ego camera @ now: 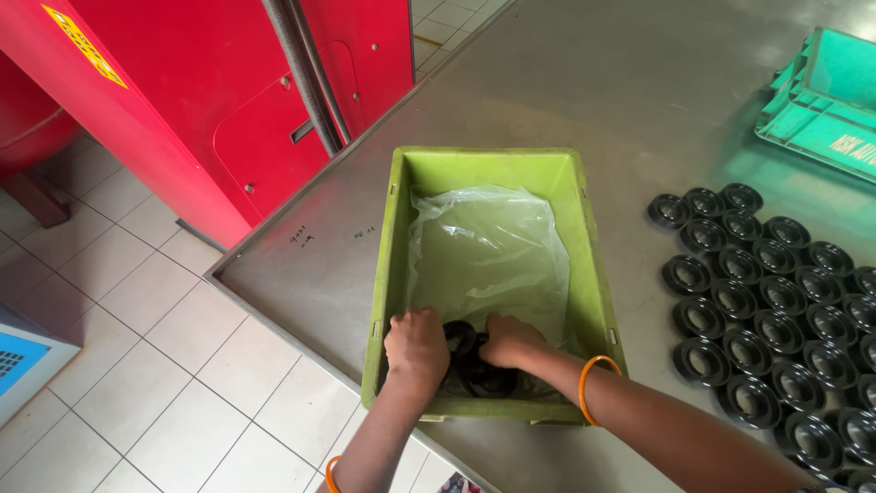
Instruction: Sort and organize round black mechanical gaskets or seals into containers.
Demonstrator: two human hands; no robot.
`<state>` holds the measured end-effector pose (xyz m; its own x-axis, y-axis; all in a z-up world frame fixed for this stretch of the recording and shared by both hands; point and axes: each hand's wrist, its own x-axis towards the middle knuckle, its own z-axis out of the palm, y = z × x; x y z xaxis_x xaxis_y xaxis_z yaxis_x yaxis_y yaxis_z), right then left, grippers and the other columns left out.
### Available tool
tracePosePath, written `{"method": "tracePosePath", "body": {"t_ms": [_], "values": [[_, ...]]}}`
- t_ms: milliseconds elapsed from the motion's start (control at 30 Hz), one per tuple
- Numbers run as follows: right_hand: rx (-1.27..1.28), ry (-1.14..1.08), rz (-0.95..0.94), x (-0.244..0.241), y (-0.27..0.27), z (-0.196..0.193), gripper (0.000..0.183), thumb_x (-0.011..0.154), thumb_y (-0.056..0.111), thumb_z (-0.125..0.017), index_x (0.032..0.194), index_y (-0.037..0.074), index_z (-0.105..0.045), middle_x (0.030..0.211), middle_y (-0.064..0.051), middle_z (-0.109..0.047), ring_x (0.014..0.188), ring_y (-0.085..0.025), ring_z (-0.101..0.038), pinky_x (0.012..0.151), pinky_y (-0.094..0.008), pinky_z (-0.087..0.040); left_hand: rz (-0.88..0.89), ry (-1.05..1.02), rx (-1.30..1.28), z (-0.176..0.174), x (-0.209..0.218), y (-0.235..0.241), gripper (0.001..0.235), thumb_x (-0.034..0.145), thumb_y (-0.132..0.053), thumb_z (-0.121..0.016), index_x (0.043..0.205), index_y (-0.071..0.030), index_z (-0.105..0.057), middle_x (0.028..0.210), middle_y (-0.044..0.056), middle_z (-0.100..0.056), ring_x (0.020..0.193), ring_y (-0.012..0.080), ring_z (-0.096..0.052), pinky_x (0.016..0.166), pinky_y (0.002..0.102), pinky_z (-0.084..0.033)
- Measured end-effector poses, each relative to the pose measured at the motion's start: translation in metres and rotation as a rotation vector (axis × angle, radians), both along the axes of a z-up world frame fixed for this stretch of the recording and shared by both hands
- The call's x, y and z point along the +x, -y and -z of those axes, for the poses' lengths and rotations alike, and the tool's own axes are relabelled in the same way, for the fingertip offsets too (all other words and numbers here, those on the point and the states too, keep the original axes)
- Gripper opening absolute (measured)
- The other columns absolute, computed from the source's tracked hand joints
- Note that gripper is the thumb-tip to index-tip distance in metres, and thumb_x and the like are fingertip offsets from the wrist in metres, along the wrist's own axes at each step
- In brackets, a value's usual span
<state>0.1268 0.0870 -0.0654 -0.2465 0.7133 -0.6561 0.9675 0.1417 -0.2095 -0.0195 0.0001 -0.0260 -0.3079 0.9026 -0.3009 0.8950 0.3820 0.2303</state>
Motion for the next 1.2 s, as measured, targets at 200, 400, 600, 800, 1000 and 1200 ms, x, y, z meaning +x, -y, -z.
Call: {"method": "tracePosePath", "body": {"t_ms": [200, 400, 600, 800, 1000, 1200], "values": [[0.077, -0.134, -0.006, 0.000, 0.001, -0.017, 0.049, 0.088, 0.033, -0.064, 0.132, 0.012, -0.060, 0.131, -0.016, -0.068, 0.122, -0.036, -0.065, 0.100, -0.047, -0.052, -0.135, -0.037, 0.169, -0.040, 0.017, 0.026, 0.036, 0.082, -0.022, -0.079, 0.109, -0.003, -0.066, 0.118, 0.014, -0.059, 0.112, 0.0328, -0.065, 0.082, 0.040, -0.061], [0.213, -0.236, -0.586, 0.003, 0.023, -0.059, 0.050, 0.081, 0.029, -0.071, 0.130, 0.023, -0.061, 0.149, 0.007, -0.041, 0.130, -0.035, -0.045, 0.099, -0.049, -0.049, -0.279, -0.009, -0.025, -0.040, 0.023, 0.020, 0.065, 0.083, -0.049, -0.083, 0.119, 0.000, -0.059, 0.116, 0.015, -0.057, 0.108, 0.0306, -0.066, 0.082, 0.038, -0.061], [0.314, -0.318, -0.643, 0.026, 0.016, -0.034, 0.057, 0.068, 0.020, -0.085, 0.120, 0.012, -0.063, 0.137, -0.003, -0.046, 0.116, -0.034, -0.055, 0.091, -0.047, -0.053, -0.176, -0.022, -0.007, 0.014, 0.012, 0.001, 0.075, 0.076, -0.049, -0.088, 0.122, 0.000, -0.056, 0.121, 0.019, -0.063, 0.116, 0.0337, -0.064, 0.088, 0.039, -0.059], [0.254, -0.335, -0.773, 0.045, -0.001, -0.019, 0.036, 0.075, 0.013, -0.079, 0.109, 0.009, -0.070, 0.128, -0.005, -0.060, 0.115, -0.034, -0.061, 0.092, -0.045, -0.054, -0.036, 0.222, -0.069, 0.050, 0.002, -0.016, 0.073, 0.076, -0.035, -0.087, 0.131, -0.004, -0.049, 0.122, 0.022, -0.068, 0.121, 0.0370, -0.064, 0.101, 0.043, -0.052], [0.212, -0.311, -0.967, 0.058, 0.010, -0.005, 0.042, 0.069, 0.000, -0.074, 0.110, 0.013, -0.070, 0.123, 0.000, -0.065, 0.112, -0.037, -0.053, 0.091, -0.044, -0.049, 0.046, 0.296, -0.070, 0.060, -0.006, -0.020, 0.067, 0.076, -0.021, -0.080, 0.134, -0.008, -0.047, 0.122, 0.023, -0.068, 0.121, 0.0374, -0.064, 0.103, 0.044, -0.051], [0.562, -0.204, -1.165, 0.050, -0.003, 0.038, 0.011, 0.090, 0.008, -0.061, 0.085, 0.009, -0.070, 0.101, -0.004, -0.072, 0.118, -0.030, -0.059, 0.091, -0.042, -0.053, 0.035, 0.323, -0.078, 0.082, -0.023, -0.035, 0.063, 0.076, -0.021, -0.076, 0.133, -0.011, -0.052, 0.120, 0.023, -0.070, 0.120, 0.0372, -0.065, 0.102, 0.043, -0.052]]}}
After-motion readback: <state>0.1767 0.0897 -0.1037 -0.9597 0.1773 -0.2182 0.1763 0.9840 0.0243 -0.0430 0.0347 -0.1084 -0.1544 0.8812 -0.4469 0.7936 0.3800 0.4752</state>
